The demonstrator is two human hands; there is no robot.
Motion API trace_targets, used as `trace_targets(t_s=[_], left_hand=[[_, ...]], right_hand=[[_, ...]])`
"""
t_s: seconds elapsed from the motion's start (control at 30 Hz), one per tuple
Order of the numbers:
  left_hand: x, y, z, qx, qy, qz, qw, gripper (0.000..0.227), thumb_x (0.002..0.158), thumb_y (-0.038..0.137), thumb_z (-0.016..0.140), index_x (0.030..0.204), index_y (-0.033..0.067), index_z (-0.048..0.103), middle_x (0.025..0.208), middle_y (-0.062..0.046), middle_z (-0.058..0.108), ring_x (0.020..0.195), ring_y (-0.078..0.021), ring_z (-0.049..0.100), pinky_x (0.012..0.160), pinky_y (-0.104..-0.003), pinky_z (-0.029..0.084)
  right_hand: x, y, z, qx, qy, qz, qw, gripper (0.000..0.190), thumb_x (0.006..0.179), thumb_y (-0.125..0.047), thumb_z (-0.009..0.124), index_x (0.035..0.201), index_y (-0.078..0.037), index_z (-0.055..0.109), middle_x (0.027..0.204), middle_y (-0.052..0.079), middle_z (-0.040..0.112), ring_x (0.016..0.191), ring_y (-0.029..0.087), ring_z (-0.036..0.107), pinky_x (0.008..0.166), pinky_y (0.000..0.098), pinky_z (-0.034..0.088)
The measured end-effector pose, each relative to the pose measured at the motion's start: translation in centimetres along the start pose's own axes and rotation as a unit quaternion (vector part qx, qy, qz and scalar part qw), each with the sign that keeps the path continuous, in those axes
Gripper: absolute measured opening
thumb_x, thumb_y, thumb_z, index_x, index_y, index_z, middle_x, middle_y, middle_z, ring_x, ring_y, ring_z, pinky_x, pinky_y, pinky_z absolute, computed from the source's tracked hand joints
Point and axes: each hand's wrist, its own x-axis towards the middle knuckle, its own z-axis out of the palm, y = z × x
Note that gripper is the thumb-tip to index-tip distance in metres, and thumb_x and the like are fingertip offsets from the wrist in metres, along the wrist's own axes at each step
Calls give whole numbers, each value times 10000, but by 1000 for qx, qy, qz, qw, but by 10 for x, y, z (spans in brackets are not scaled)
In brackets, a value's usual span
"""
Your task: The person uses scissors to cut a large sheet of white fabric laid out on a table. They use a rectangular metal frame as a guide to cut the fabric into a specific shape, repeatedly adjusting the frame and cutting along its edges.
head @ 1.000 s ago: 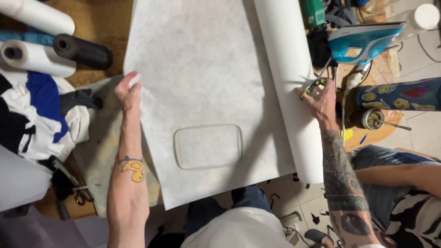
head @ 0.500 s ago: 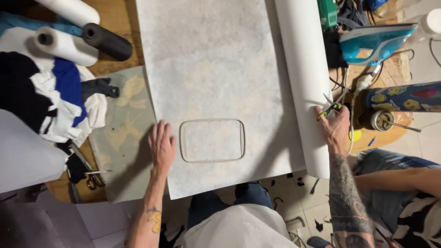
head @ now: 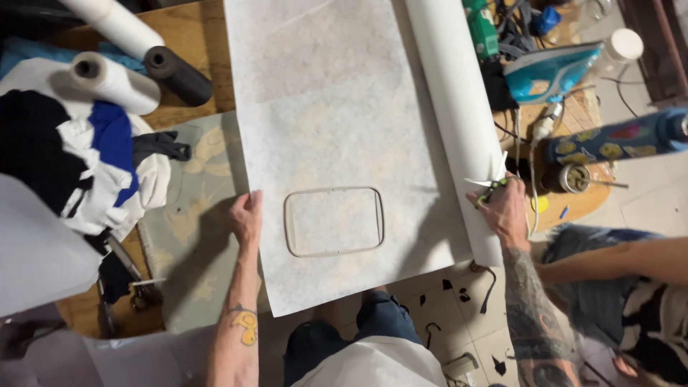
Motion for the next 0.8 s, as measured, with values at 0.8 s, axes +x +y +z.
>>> trace_targets(t_s=[0.8], left_hand=[[-49,-5,-22,66,77,51,994,352,610,218,642,949,151,580,739,-10,572,757,-219,604,710,-367,466]], right_hand=[[-37,20,26,-21,64,-6,998,820,639,-474,794,1202,-16,413,1115,168,430,1071,374,476,901,476,402]])
